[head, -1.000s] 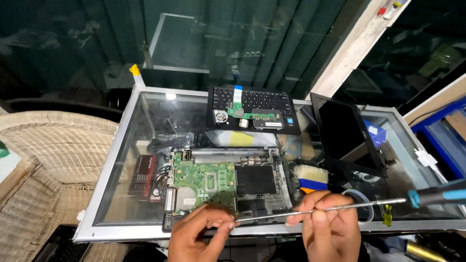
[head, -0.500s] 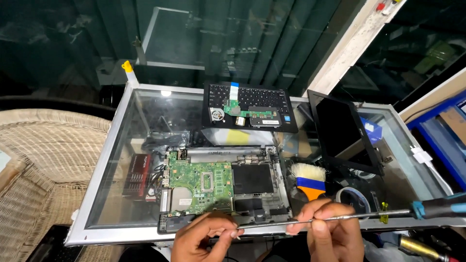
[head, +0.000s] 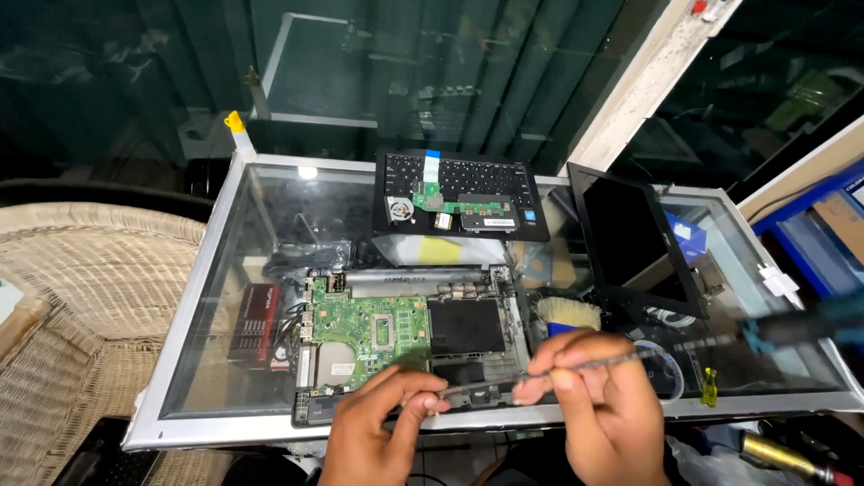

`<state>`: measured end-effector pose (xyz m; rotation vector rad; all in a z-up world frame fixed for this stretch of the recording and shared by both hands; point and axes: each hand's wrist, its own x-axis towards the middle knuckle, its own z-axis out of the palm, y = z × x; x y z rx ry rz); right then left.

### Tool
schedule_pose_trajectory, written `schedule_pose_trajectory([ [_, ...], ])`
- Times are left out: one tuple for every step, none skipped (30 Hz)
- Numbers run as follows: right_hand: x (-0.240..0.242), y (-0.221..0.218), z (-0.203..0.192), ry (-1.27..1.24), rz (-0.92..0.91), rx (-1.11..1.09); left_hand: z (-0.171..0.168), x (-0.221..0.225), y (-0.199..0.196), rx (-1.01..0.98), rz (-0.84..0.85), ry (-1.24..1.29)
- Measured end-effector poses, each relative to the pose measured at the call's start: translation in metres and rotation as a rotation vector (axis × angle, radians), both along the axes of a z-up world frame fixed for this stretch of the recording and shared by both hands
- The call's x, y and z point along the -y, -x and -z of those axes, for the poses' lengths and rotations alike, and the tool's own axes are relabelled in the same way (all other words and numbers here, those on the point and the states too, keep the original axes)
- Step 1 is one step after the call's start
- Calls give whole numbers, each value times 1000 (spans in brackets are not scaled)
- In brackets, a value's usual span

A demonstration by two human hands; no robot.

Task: Cleaning a laptop chassis with a brush and reinstalling the motherboard using a screwdriver.

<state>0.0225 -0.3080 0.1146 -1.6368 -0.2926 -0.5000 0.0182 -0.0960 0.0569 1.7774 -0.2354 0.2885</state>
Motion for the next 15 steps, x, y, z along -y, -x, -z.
schedule_pose_trajectory([
  [1, -5, -6, 26, -76, 11, -3, -1, -4, -18, 20, 14],
  [1, -10, -12, 53, -152, 22, -6, -2, -8, -37, 41, 27],
  [-2, -16, -20, 53, -151, 23, -6, -4, -15, -36, 41, 26],
  [-5, -22, -27, 184, -109, 52, -6, -6, -22, 70, 82, -13],
  [-8, -26, -35, 315, -67, 76, -6, -8, -26, 169, 123, -51],
  [-15, -35, -44, 317, -68, 71, -10, -12, -40, 165, 123, -50],
  [-22, -43, -54, 347, -105, 83, -15, -16, -54, 260, 150, -169],
  [-29, -51, -63, 378, -144, 95, -20, -19, -68, 355, 176, -289],
  [-35, -64, -67, 378, -143, 98, -22, -23, -80, 358, 176, -289],
  [-41, -77, -70, 552, -87, -1, -25, -26, -92, 370, 220, -366],
  [-47, -91, -74, 724, -32, -99, -29, -30, -105, 382, 263, -445],
  [-50, -101, -68, 723, -32, -94, -34, -31, -111, 386, 261, -447],
  [-52, -110, -62, 667, -122, 112, -39, -32, -116, 308, 295, -473],
  [-55, -119, -55, 607, -214, 316, -43, -33, -121, 229, 329, -498],
  [-55, -125, -51, 607, -218, 315, -40, -34, -125, 226, 326, -497],
])
